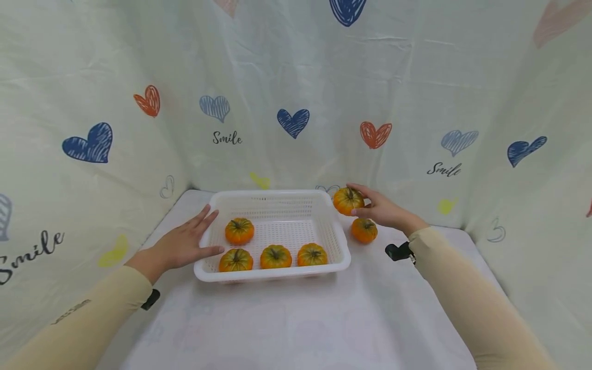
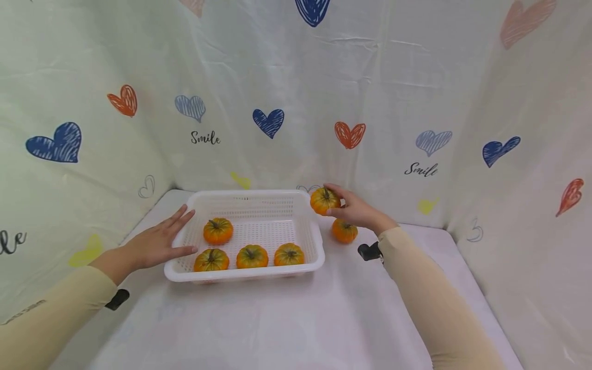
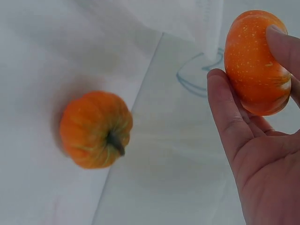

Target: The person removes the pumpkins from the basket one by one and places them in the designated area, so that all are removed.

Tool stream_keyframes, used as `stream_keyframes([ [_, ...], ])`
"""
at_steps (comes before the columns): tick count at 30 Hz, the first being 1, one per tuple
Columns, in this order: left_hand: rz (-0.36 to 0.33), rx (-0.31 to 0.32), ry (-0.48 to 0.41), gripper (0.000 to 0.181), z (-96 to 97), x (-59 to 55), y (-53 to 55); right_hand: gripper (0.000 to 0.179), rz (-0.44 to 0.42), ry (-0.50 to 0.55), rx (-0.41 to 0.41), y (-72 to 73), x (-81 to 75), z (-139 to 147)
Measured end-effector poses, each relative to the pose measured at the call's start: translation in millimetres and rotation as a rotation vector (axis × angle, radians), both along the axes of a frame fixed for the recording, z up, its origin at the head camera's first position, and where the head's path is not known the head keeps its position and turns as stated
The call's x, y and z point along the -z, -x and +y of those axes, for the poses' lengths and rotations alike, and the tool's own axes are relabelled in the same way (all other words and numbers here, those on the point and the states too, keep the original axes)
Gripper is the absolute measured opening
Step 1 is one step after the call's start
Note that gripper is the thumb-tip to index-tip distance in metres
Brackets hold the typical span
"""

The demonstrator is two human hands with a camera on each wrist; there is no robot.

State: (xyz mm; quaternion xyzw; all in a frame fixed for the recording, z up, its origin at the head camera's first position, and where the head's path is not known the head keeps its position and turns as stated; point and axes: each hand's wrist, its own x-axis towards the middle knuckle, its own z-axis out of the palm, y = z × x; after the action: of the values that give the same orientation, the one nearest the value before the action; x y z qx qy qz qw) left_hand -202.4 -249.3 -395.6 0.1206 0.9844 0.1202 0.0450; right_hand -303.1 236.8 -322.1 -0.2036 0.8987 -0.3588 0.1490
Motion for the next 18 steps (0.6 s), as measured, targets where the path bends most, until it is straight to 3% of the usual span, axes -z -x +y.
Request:
stream_keyframes([
  [9,0.005,0.006,-0.005,0.099,0.6,-2.0,-0.8,0.076,-0.014,0.014,0.115,-5.5,3.5,39],
  [18,-0.001,0.009,0.000,0.099,0.4,-3.4,-1.2,0.080,-0.082,0.131,0.191,-7.0,24.4,77],
])
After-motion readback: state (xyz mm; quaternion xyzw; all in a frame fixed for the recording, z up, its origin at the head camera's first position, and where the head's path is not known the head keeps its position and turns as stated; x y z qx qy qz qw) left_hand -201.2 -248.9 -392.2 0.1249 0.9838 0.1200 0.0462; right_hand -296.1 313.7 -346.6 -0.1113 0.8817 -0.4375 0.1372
